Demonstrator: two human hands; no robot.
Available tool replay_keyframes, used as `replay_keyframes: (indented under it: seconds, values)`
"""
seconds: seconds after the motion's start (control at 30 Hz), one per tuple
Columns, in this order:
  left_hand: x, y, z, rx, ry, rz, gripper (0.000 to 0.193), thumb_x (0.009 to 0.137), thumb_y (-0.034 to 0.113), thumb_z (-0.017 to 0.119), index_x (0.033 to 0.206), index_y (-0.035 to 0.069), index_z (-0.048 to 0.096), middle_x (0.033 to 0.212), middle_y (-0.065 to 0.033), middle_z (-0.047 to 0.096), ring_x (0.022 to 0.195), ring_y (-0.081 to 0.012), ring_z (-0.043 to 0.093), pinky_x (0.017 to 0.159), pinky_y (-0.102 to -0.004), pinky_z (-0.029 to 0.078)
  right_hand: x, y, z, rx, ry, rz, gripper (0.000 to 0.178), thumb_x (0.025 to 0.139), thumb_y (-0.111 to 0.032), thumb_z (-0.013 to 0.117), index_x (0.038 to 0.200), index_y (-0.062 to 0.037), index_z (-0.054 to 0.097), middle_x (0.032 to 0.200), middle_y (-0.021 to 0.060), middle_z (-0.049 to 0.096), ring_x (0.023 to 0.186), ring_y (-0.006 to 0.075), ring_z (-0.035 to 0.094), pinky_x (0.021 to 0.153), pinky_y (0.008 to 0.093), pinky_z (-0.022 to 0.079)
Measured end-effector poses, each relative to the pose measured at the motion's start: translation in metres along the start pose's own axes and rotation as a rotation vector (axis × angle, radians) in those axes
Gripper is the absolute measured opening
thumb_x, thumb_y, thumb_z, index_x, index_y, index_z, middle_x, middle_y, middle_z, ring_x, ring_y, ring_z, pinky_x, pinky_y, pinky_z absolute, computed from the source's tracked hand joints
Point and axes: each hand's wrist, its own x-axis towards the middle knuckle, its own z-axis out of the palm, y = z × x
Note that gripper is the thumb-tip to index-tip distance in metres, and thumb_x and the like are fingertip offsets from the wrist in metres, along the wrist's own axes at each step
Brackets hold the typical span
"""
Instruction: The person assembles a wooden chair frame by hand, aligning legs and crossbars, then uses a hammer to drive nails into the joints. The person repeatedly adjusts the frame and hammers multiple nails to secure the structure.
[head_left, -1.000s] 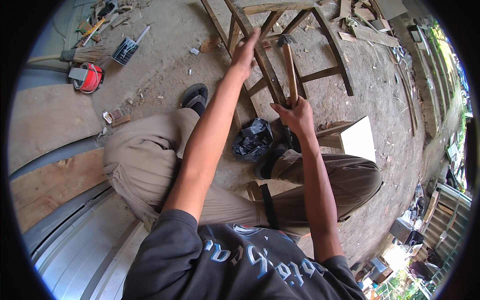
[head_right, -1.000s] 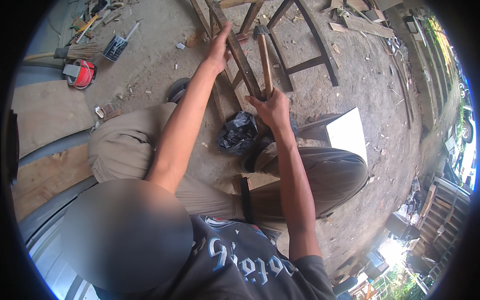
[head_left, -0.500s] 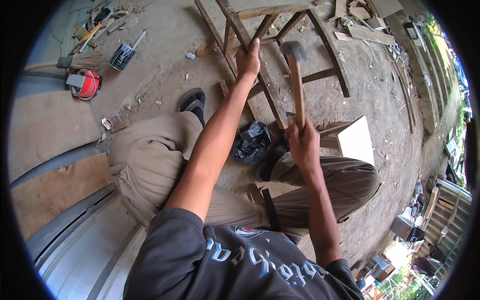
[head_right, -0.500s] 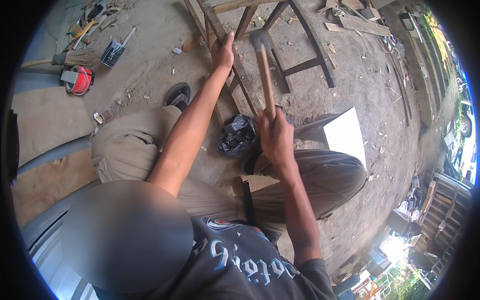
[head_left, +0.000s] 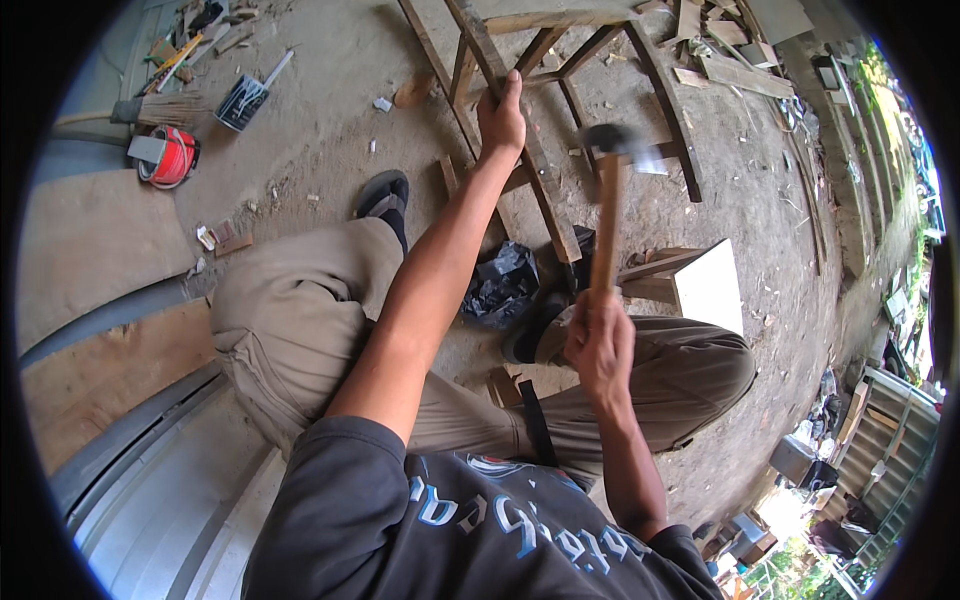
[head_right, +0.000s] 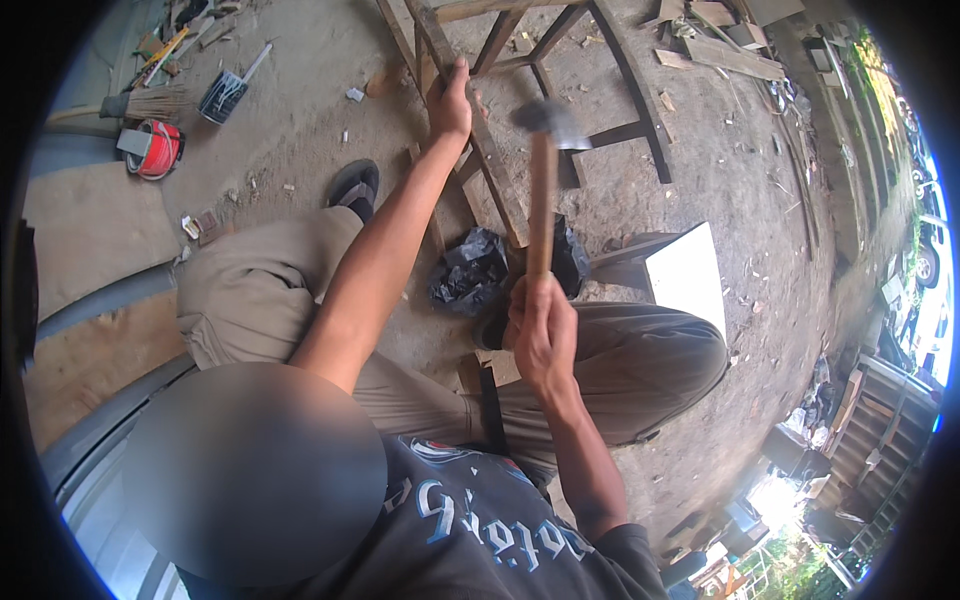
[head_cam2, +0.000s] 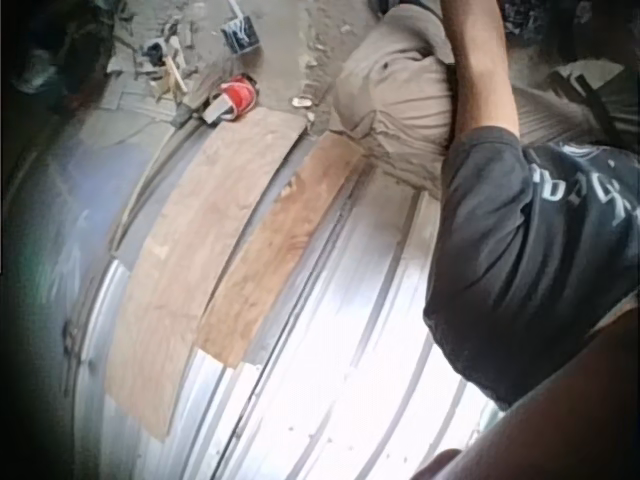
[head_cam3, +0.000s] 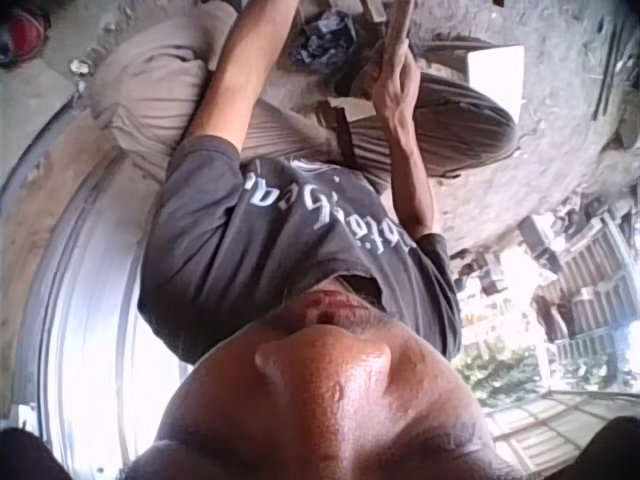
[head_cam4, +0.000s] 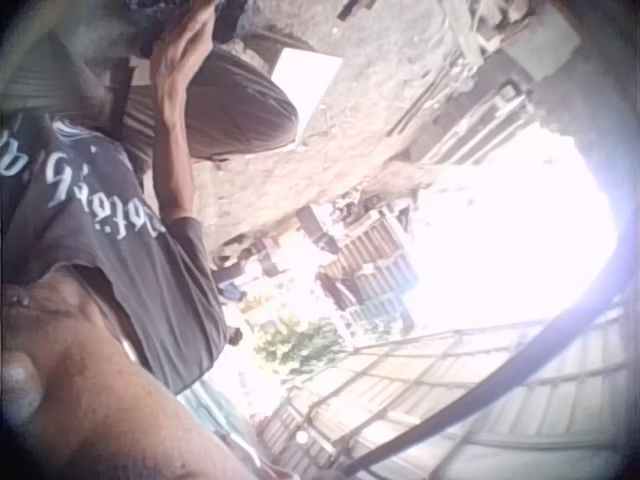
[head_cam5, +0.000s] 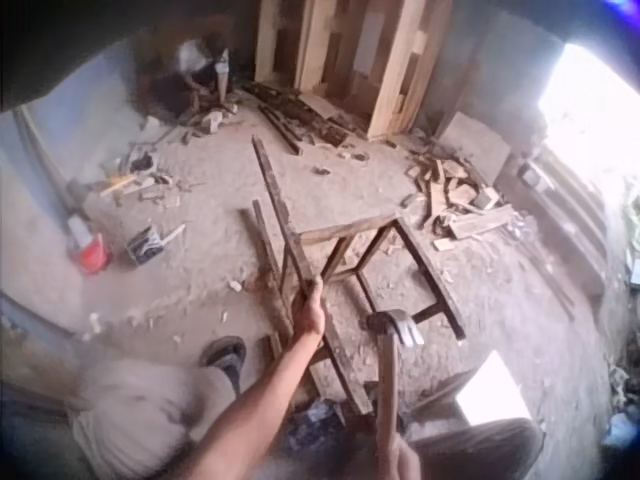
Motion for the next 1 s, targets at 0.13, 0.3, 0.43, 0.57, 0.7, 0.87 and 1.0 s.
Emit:
replay_keyframes:
  seconds: [0.13, 0.3, 0.43, 0.57, 0.7, 0.87, 1.0]
  values:
    - [0.0, -0.003, -0.001, 0.001, 0.007, 0.015, 0.042, 0.091, 0.045, 0.065, 0.093, 0.004, 0.054, 0.071, -0.0002, 0.047, 0.054, -0.0103, 0.048, 0.039, -0.0301, 0.048, -0.009, -0.013, -0.001, -0.022, 0.007, -0.398, 0.058, 0.101, -0.056, 0.036, 0.086, -0.001, 0.049, 0.059, -0.0014, 0.039, 0.046, 0.0094, 0.038, 0.044, 0.0243, 0.031]
    - [-0.002, -0.001, 0.0, -0.045, 0.001, -0.073, 0.043, 0.091, 0.044, 0.064, 0.101, 0.004, 0.055, 0.08, -0.0041, 0.052, 0.058, -0.014, 0.052, 0.039, -0.0304, 0.047, 0.01, 0.041, -0.015, -0.346, -0.059, -0.001, 0.052, 0.103, -0.051, 0.036, 0.074, -0.0088, 0.046, 0.055, -0.0043, 0.04, 0.044, 0.0065, 0.039, 0.041, 0.0234, 0.032]
    - [0.002, -0.008, -0.009, -0.042, -0.024, -0.08, 0.047, 0.09, 0.048, 0.064, 0.104, 0.004, 0.054, 0.092, -0.0047, 0.054, 0.063, -0.0148, 0.054, 0.041, -0.0306, 0.049, -0.006, -0.008, -0.01, -0.198, 0.031, -0.068, 0.053, 0.103, -0.051, 0.035, 0.077, -0.0072, 0.048, 0.056, -0.0035, 0.04, 0.045, 0.006, 0.039, 0.04, 0.0228, 0.031]
    - [-0.001, -0.004, -0.009, -0.033, -0.018, -0.074, 0.049, 0.091, 0.05, 0.064, 0.104, 0.004, 0.053, 0.092, -0.005, 0.054, 0.064, -0.0148, 0.055, 0.041, -0.0303, 0.049, -0.015, -0.024, -0.003, 0.005, 0.0, -0.389, 0.054, 0.101, -0.055, 0.038, 0.088, -0.0037, 0.048, 0.06, -0.0034, 0.038, 0.046, 0.0056, 0.035, 0.041, 0.0235, 0.028]
    - [-0.001, -0.006, -0.005, -0.057, -0.04, -0.082, 0.051, 0.091, 0.05, 0.062, 0.106, 0.002, 0.053, 0.093, -0.0058, 0.054, 0.064, -0.0159, 0.055, 0.042, -0.0309, 0.049, 0.003, 0.037, -0.004, -0.421, 0.013, -0.363, 0.053, 0.103, -0.052, 0.036, 0.075, -0.0076, 0.048, 0.058, -0.0045, 0.04, 0.048, 0.0064, 0.039, 0.042, 0.0251, 0.03]
    - [-0.001, -0.017, -0.006, -0.018, 0.032, -0.077, 0.052, 0.093, 0.05, 0.057, 0.112, 0.001, 0.054, 0.095, -0.0105, 0.056, 0.061, -0.0193, 0.057, 0.042, -0.0348, 0.049, -0.009, 0.018, -0.007, -0.205, -0.016, -0.059, 0.05, 0.103, -0.05, 0.039, 0.078, -0.008, 0.049, 0.057, -0.0044, 0.041, 0.046, 0.0039, 0.039, 0.041, 0.022, 0.029]
    - [0.001, -0.008, -0.009, 0.017, 0.04, -0.02, 0.05, 0.094, 0.05, 0.055, 0.103, 0.001, 0.057, 0.073, -0.0104, 0.057, 0.05, -0.0211, 0.056, 0.043, -0.0355, 0.048, -0.01, 0.004, 0.003, -0.191, 0.021, -0.358, 0.051, 0.104, -0.048, 0.036, 0.076, -0.0062, 0.048, 0.06, -0.0022, 0.043, 0.048, 0.0038, 0.039, 0.041, 0.0223, 0.028]
